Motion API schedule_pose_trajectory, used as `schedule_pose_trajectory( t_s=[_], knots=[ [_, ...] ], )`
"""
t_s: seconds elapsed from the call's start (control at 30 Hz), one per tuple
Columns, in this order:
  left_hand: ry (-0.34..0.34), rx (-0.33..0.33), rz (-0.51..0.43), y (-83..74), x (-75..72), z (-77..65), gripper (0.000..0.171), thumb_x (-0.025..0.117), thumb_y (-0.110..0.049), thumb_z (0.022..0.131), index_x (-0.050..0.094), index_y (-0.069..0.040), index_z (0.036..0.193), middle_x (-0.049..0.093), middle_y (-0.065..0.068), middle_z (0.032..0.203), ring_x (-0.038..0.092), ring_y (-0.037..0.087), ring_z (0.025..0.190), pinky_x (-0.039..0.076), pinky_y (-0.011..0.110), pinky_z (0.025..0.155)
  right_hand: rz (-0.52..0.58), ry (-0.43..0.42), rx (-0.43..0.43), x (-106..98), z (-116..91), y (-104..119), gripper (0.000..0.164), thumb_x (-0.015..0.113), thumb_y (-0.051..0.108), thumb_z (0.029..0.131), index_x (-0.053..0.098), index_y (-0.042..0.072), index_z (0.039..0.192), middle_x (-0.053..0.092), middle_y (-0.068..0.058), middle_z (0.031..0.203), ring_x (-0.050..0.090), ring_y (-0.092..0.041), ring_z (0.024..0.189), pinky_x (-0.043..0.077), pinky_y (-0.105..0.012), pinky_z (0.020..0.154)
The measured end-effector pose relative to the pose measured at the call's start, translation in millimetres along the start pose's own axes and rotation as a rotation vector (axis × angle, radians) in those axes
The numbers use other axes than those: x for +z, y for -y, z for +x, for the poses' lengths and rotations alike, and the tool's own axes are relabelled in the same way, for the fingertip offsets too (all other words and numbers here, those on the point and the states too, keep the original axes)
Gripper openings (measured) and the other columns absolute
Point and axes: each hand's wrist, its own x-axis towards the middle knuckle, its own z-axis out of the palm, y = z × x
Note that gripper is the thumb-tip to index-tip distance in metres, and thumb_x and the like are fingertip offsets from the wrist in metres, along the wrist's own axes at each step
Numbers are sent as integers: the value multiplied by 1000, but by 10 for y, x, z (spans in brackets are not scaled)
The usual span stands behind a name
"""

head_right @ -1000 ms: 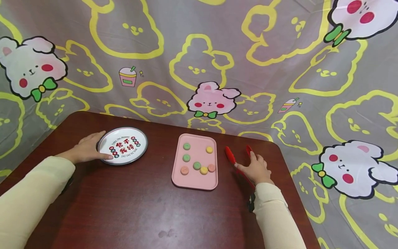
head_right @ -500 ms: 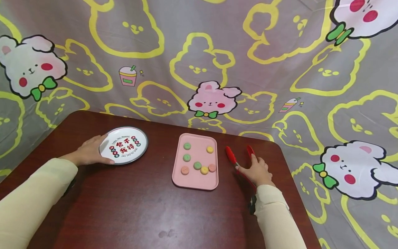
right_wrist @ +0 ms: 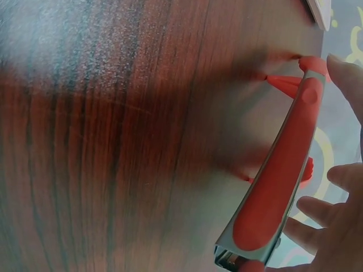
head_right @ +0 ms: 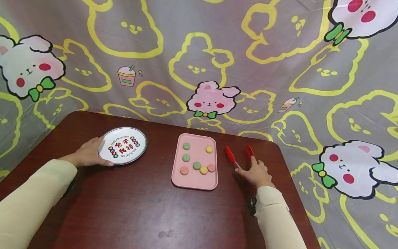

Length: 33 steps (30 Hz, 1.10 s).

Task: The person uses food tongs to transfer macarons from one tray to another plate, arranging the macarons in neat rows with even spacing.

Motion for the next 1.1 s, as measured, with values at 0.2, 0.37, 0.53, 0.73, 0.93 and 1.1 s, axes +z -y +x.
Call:
schedule_pose_trajectory(
  t_s=[0.2, 0.37, 0.53, 0.73, 0.93, 1.1],
  knots=[
    [-3, 1, -1, 1, 15, -16, 134, 83, -58, 61, 9, 13, 146, 12, 43, 143, 14, 62, 129, 18, 75, 99, -15, 7, -10, 20, 24, -20, 118, 60, 71, 78, 10, -7, 151, 22, -40, 145, 27, -57, 128, 35, -71, 92],
    [-4, 0, 6, 25, 27, -3, 134, 84, -58, 61, 9, 15, 146, 13, 43, 143, 15, 61, 128, 19, 75, 98, -18, -1, -14, 28, 27, -23, 118, 62, 70, 77, 12, -9, 149, 24, -41, 142, 31, -58, 126, 37, -70, 91],
    [-13, -7, -9, 21, 32, -4, 134, 84, -56, 60, 9, 13, 146, 12, 42, 144, 13, 61, 129, 18, 74, 98, -26, -11, -10, 42, 17, -36, 116, 63, 68, 77, 16, -11, 148, 30, -41, 138, 36, -56, 121, 41, -68, 88],
    [-24, 4, -11, 56, 51, 1, 132, 84, -55, 62, 10, 14, 146, 11, 42, 145, 13, 61, 129, 19, 74, 98, -27, -14, -4, 57, -6, -56, 114, 64, 66, 78, 18, -12, 147, 31, -41, 138, 37, -55, 122, 41, -68, 89],
    [-31, 7, -9, 61, 46, -9, 129, 84, -55, 63, 13, 15, 145, 14, 41, 144, 16, 60, 128, 22, 73, 98, -11, -7, 16, 74, -19, -82, 113, 66, 63, 78, 18, -12, 147, 35, -40, 134, 41, -52, 117, 42, -66, 88],
    [-33, 11, -10, 79, 50, -9, 127, 84, -54, 64, 14, 15, 144, 16, 40, 143, 17, 60, 127, 23, 72, 97, 4, -6, 26, 87, -22, -94, 112, 67, 61, 78, 18, -12, 147, 37, -40, 132, 42, -51, 114, 42, -66, 89]
  ],
)
